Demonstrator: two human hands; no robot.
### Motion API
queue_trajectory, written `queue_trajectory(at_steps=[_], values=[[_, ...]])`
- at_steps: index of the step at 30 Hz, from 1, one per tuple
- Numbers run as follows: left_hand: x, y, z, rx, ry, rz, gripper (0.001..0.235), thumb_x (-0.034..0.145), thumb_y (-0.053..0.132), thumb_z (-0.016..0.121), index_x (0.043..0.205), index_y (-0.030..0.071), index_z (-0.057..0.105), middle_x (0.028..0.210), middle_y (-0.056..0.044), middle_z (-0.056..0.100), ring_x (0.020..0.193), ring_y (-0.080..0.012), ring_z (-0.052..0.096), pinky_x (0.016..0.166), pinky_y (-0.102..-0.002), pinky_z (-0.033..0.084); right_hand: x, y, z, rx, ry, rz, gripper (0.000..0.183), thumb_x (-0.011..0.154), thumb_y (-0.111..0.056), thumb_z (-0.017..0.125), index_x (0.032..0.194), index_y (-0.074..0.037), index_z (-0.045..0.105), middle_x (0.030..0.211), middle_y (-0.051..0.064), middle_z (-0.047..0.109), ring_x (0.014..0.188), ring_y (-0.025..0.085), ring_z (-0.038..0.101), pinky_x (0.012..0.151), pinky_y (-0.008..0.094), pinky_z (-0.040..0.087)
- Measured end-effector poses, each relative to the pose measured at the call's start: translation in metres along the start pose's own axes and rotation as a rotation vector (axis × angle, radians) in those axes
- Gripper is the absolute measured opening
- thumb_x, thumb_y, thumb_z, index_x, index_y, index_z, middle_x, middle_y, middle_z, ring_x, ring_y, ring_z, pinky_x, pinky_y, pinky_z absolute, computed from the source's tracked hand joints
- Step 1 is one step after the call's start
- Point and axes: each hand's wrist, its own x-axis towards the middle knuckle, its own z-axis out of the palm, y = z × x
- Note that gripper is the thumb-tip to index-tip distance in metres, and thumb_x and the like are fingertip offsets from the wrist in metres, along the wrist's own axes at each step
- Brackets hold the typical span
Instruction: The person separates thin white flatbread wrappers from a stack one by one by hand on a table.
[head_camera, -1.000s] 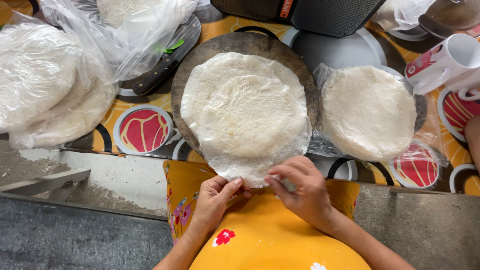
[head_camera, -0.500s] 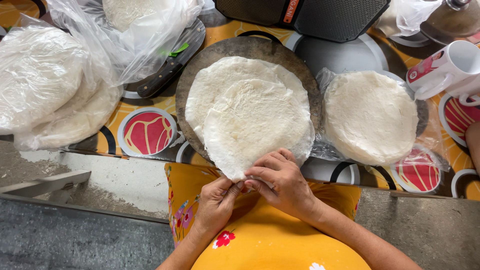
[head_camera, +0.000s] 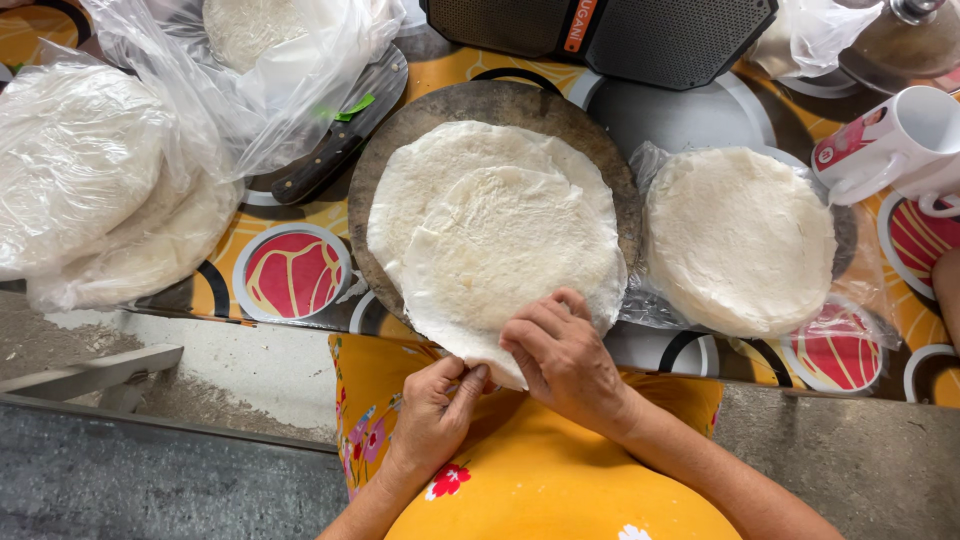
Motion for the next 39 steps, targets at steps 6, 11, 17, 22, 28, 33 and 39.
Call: queue_trajectory(at_steps=[6,11,17,22,28,33,39], values=[[-0.002,-0.011,0.0,-0.04,-0.007,-0.073,0.017,0.094,0.013,0.071,0.087,-0.003,0.074,0.072,-0.006,0.077,0.066,-0.0071,0.067,0.06,-0.025,0.054,0.001,0.002,-0.004,0.062,-0.038,0.007,0.011,0.088,-0.01,0.075,0.093,-0.007,0.066,0.089,0.005,0.066,0.087,0.024,0.065,0.091,0.04,0.042],[-0.008,-0.027,-0.003,-0.108,-0.011,-0.127,0.024,0.098,0.015,0.067,0.084,-0.003,0.074,0.071,-0.003,0.073,0.068,-0.0057,0.063,0.063,-0.024,0.052,-0.013,0.002,-0.009,0.113,-0.036,0.091,0.011,0.085,-0.01,0.081,0.089,-0.008,0.071,0.083,0.004,0.067,0.08,0.023,0.064,0.083,0.039,0.046],[-0.015,-0.039,-0.008,-0.178,-0.031,-0.22,0.022,0.096,0.017,0.067,0.088,-0.003,0.076,0.076,-0.001,0.076,0.072,-0.0061,0.067,0.066,-0.023,0.055,-0.065,0.028,-0.028,0.071,0.429,0.336,0.013,0.097,-0.009,0.071,0.109,-0.005,0.069,0.106,0.007,0.072,0.096,0.021,0.072,0.086,0.032,0.059],[-0.019,-0.048,-0.009,-0.178,-0.038,-0.251,0.024,0.096,0.016,0.067,0.088,-0.004,0.076,0.076,-0.003,0.075,0.071,-0.0071,0.064,0.066,-0.023,0.052,-0.102,0.07,-0.03,0.885,0.381,1.159,0.022,0.101,-0.019,0.06,0.111,-0.003,0.07,0.092,0.009,0.075,0.069,0.016,0.07,0.057,0.028,0.056],[-0.022,-0.058,-0.017,-0.286,-0.037,-0.297,0.023,0.099,0.012,0.068,0.09,-0.007,0.077,0.079,-0.004,0.071,0.073,-0.0073,0.057,0.065,-0.024,0.047,-0.109,0.085,-0.007,1.084,0.317,1.156,0.022,0.101,-0.018,0.065,0.108,0.003,0.07,0.089,0.017,0.073,0.07,0.019,0.073,0.057,0.032,0.059],[-0.012,-0.048,-0.038,-0.494,0.083,-0.321,0.019,0.094,0.008,0.061,0.099,-0.006,0.074,0.09,-0.005,0.076,0.081,-0.0083,0.065,0.074,-0.023,0.051,-0.101,0.064,-0.004,1.376,0.246,1.154,0.017,0.097,-0.012,0.067,0.104,0.003,0.07,0.091,0.015,0.075,0.076,0.02,0.075,0.065,0.035,0.063],[-0.005,-0.039,-0.052,-0.675,0.145,-0.301,0.019,0.101,0.006,0.059,0.104,-0.007,0.071,0.091,-0.008,0.073,0.079,-0.0097,0.062,0.07,-0.024,0.047,-0.098,0.05,0.0,1.283,0.193,1.19,0.016,0.098,-0.012,0.062,0.105,0.001,0.07,0.092,0.012,0.078,0.082,0.018,0.076,0.067,0.032,0.063]])
